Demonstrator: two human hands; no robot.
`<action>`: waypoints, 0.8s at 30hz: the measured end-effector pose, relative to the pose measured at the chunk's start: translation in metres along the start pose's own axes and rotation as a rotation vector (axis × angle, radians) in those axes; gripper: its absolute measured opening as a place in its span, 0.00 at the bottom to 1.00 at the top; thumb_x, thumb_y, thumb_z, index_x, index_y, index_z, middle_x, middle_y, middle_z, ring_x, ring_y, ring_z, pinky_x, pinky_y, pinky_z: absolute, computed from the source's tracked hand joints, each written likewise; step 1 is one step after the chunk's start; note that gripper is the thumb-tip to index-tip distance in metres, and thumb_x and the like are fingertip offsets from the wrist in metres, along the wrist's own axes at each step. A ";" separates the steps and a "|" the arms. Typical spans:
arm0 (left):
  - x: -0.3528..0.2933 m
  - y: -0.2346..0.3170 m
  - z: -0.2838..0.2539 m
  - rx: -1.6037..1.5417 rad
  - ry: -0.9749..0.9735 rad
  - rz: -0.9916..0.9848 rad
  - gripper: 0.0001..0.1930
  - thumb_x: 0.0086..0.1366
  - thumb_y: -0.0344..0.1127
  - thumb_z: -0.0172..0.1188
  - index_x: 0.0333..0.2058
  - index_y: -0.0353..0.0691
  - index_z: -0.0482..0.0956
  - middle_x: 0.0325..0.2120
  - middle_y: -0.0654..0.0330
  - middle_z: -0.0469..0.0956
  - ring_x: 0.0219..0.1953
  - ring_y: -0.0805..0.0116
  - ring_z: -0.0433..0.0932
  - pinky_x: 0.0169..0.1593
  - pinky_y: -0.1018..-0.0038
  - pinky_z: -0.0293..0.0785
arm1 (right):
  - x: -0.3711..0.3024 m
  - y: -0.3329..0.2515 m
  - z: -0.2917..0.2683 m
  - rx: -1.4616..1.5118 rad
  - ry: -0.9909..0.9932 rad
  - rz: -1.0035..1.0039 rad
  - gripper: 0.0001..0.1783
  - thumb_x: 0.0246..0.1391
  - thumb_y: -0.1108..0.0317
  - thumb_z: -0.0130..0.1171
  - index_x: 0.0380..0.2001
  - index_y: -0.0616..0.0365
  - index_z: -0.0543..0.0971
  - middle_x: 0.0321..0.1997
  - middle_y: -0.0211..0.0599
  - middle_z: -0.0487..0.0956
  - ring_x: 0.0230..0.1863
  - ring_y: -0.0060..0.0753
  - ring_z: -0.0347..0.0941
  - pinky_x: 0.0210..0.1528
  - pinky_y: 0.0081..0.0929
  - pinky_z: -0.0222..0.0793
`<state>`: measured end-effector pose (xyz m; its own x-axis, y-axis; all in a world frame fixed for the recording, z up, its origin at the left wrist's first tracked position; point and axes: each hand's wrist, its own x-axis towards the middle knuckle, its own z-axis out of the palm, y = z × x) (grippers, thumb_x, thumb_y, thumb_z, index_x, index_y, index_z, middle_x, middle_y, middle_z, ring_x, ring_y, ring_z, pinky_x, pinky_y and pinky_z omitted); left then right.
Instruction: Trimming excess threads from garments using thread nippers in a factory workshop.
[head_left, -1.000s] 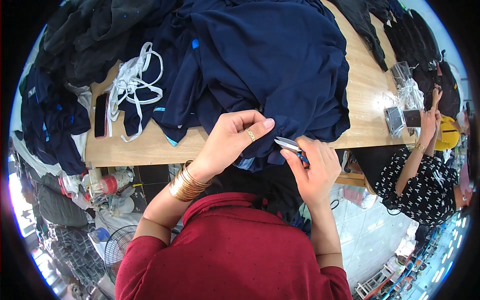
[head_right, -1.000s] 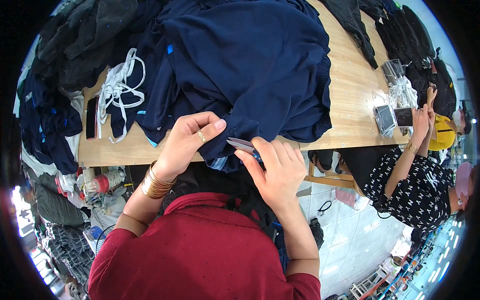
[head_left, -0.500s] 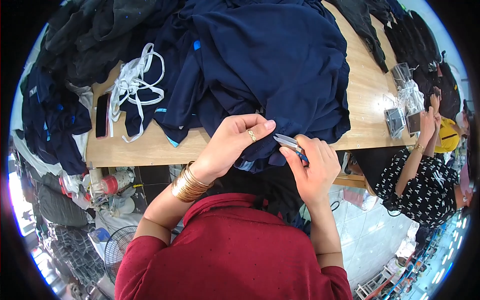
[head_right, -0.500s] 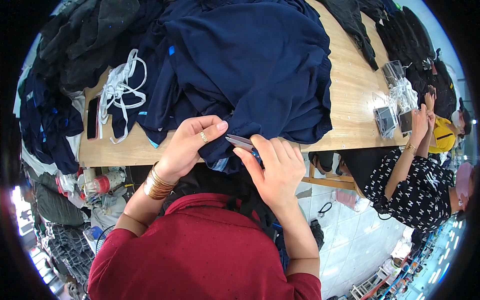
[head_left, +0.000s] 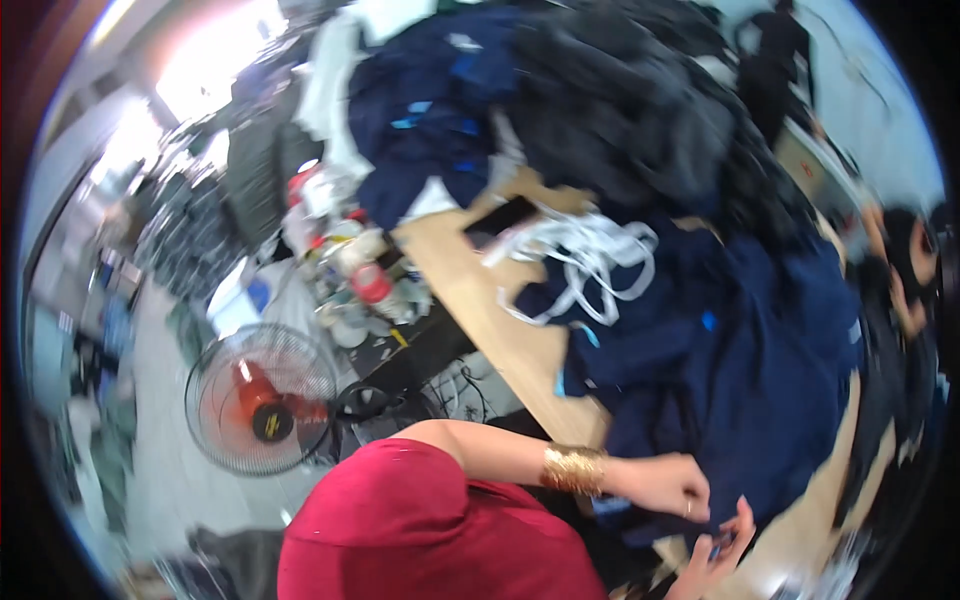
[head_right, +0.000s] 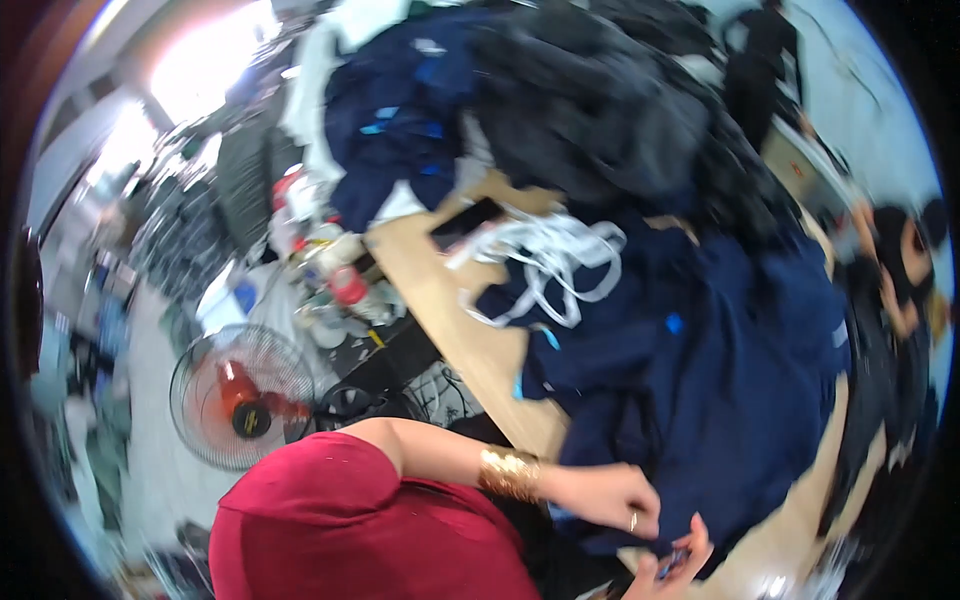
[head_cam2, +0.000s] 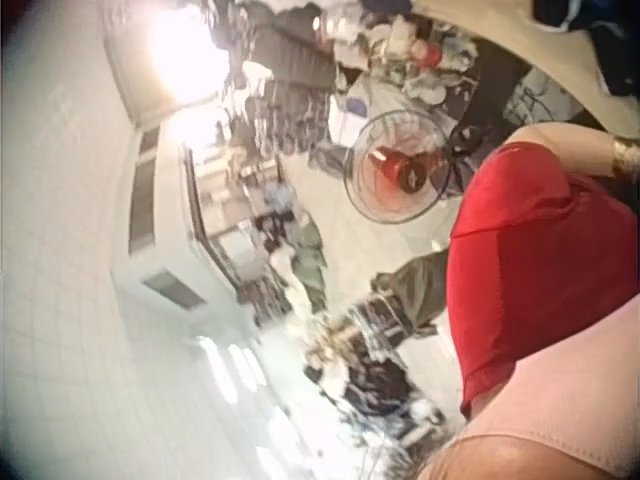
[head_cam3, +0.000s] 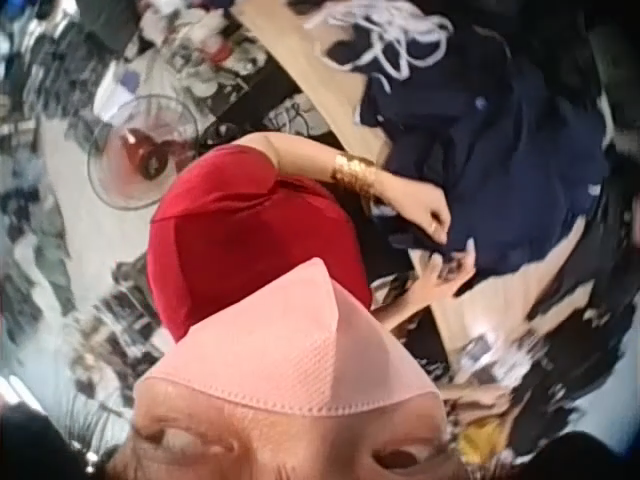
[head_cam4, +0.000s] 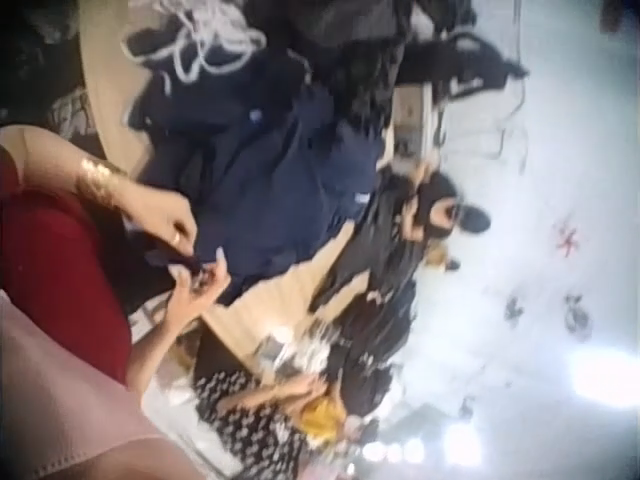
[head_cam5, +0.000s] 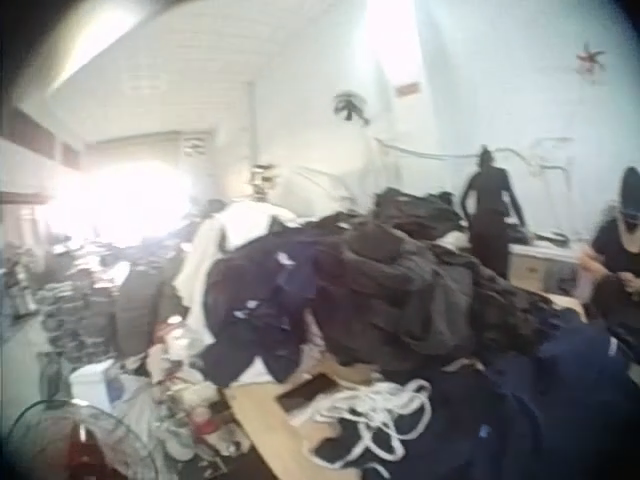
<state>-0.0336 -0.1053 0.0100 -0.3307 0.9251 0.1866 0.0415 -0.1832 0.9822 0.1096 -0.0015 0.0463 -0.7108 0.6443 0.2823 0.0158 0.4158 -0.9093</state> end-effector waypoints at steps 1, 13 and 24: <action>-0.002 -0.001 0.004 -0.053 -0.004 0.086 0.11 0.56 0.36 0.56 0.27 0.32 0.77 0.17 0.56 0.75 0.21 0.74 0.72 0.27 0.75 0.67 | 0.004 -0.003 0.005 -0.012 -0.119 -0.035 0.13 0.46 0.70 0.62 0.36 0.63 0.75 0.27 0.30 0.71 0.31 0.24 0.67 0.33 0.17 0.63; -0.023 -0.008 -0.021 0.247 0.041 0.147 0.11 0.53 0.32 0.56 0.35 0.32 0.74 0.27 0.48 0.76 0.32 0.52 0.75 0.36 0.67 0.69 | 0.053 -0.008 -0.022 -0.115 0.089 0.157 0.21 0.47 0.60 0.61 0.34 0.71 0.75 0.35 0.43 0.76 0.36 0.35 0.69 0.42 0.31 0.62; -0.010 -0.054 -0.014 -0.137 -0.048 -0.153 0.11 0.59 0.37 0.55 0.31 0.32 0.74 0.19 0.64 0.73 0.21 0.75 0.71 0.27 0.75 0.67 | 0.093 0.061 -0.032 -0.559 0.118 -0.219 0.11 0.53 0.72 0.50 0.40 0.64 0.73 0.38 0.36 0.74 0.39 0.29 0.69 0.48 0.26 0.62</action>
<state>-0.0461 -0.1096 -0.0449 -0.2779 0.9598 0.0397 -0.1359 -0.0802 0.9875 0.0668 0.1045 0.0272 -0.6568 0.5596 0.5053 0.2679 0.7997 -0.5374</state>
